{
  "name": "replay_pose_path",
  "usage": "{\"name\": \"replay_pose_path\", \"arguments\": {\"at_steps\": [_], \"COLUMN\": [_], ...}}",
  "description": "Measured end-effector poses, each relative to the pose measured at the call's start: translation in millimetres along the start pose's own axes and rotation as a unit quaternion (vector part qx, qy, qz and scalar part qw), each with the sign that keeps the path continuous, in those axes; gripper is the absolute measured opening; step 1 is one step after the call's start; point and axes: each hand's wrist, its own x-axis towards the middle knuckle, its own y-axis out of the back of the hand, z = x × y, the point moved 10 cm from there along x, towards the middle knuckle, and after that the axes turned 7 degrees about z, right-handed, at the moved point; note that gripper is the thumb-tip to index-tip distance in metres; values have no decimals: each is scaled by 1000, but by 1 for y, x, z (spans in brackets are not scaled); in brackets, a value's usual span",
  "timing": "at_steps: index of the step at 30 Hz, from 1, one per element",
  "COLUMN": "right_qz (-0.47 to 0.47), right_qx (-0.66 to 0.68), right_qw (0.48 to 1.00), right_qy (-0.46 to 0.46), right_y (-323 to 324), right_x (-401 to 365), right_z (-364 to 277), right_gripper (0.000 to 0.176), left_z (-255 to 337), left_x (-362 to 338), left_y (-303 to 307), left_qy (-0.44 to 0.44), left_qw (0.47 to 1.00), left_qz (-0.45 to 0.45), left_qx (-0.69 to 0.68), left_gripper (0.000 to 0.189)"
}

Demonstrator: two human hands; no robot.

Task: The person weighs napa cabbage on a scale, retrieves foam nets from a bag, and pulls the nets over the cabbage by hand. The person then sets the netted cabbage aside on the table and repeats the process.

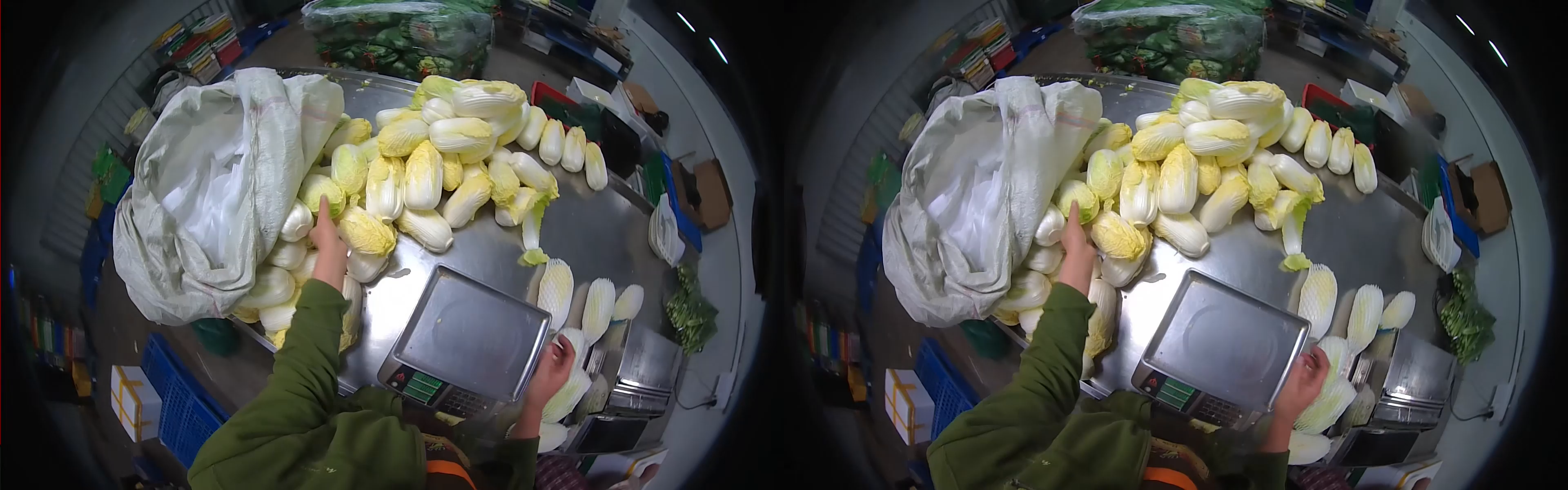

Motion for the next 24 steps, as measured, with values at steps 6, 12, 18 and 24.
{"name": "replay_pose_path", "arguments": {"at_steps": [6,12,18,24], "right_qz": [-203,-299,-365,-244], "right_qx": [64,18,111,396], "right_qw": [977,951,895,761], "right_qy": [-36,-72,-229,-452], "right_y": [-113,-135,-170,-163], "right_x": [-45,-86,-114,-142], "right_z": [-32,-29,-30,-6], "right_gripper": [22,15,39,64], "left_z": [-16,1,13,36], "left_x": [5,-18,-139,-298], "left_y": [-39,-16,49,106], "left_qy": [220,173,116,-29], "left_qw": [962,959,905,592], "left_qz": [-50,-182,-401,-760], "left_qx": [-154,-130,-88,267], "left_gripper": [60,50,47,70]}}
